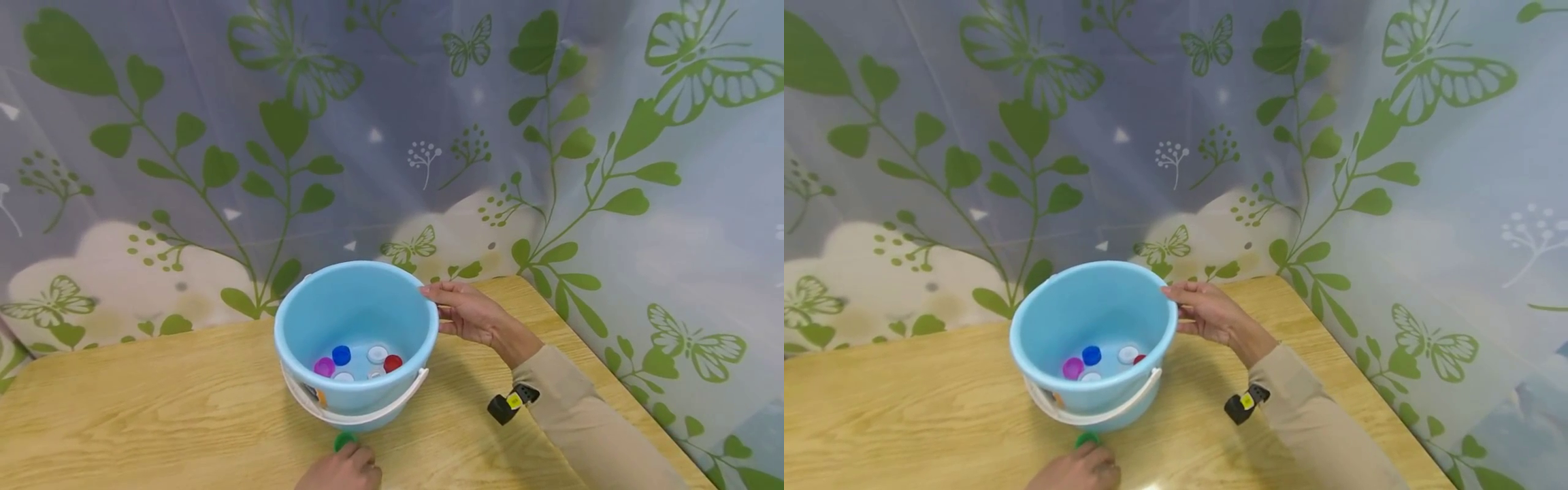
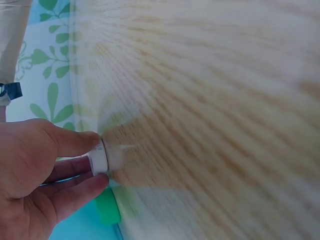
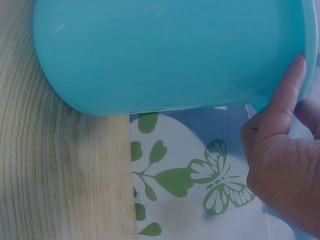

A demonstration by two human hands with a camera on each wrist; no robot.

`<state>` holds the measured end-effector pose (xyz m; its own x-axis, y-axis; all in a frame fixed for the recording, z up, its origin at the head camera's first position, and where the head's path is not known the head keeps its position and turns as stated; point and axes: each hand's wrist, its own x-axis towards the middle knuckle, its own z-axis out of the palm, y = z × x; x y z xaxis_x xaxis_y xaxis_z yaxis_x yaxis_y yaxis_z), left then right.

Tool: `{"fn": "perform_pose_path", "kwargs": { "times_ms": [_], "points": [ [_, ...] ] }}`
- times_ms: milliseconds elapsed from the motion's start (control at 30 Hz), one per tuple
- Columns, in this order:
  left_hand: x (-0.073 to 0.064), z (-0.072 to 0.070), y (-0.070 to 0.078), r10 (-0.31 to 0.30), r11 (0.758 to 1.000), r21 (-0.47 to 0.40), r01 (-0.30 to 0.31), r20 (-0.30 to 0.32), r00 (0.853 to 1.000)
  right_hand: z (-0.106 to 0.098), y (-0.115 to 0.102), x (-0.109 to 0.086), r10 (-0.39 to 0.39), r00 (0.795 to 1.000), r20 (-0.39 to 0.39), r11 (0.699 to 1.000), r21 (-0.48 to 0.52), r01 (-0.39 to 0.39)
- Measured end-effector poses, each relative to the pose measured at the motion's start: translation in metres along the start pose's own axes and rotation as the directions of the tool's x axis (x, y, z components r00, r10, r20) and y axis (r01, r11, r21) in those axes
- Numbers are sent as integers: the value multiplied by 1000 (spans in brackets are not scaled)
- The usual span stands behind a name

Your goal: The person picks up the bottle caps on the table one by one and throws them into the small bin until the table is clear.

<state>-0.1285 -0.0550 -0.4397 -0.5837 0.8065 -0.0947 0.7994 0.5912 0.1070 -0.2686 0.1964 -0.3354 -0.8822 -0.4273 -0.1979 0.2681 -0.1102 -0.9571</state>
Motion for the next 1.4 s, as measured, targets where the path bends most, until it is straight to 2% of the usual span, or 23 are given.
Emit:
{"fn": "perform_pose_path", "kwargs": {
  "times_ms": [167,333,433,500,600,700,767,833,867,933,1067,1133,1233,1300,1400],
  "points": [
    [0,1,-1,-1,1000,-8,1,11,1000,1,0,0,0,1000,6,1000,-2,0],
    [-1,-1,1,-57,998,-32,58,29,998,1,0,0,-6,1000,1,1000,2,6],
    [-4,-7,4,-80,996,-50,81,25,997,0,0,0,-5,1000,2,1000,6,5],
    [-7,-14,7,-86,993,-77,86,2,996,0,0,0,-4,1000,4,1000,6,4],
    [-14,-31,12,-60,991,-120,53,-57,997,0,0,0,-3,1000,7,1000,9,3],
    [-22,-52,20,11,985,-166,-37,-153,988,0,0,0,-2,1000,11,1000,10,2],
    [-25,-71,25,84,978,-164,-128,-251,964,0,0,0,-1,1000,9,1000,11,1],
    [-28,-93,30,132,971,-138,-193,-358,924,0,0,0,0,1000,4,1000,13,0],
    [-29,-103,31,152,970,-109,-217,-423,893,1,1,0,0,1000,2,1000,15,0],
    [-29,-125,30,165,973,-53,-226,-526,834,1,1,1,1,1000,1,1000,17,-1],
    [-24,-160,21,76,985,-66,-159,-660,747,1,2,0,6,1000,9,1000,22,-7],
    [-17,-172,15,26,986,-101,-131,-689,725,0,3,0,8,1000,12,1000,23,-8],
    [-4,-185,4,-13,988,-120,-101,-706,708,-1,3,0,5,1000,13,1000,21,-6],
    [6,-189,-6,-26,992,-105,-69,-705,709,-1,2,0,4,1000,11,1000,18,-4],
    [22,-188,-22,-64,995,-102,-7,-676,734,0,2,1,1,1000,13,1000,12,-2]
  ]
}}
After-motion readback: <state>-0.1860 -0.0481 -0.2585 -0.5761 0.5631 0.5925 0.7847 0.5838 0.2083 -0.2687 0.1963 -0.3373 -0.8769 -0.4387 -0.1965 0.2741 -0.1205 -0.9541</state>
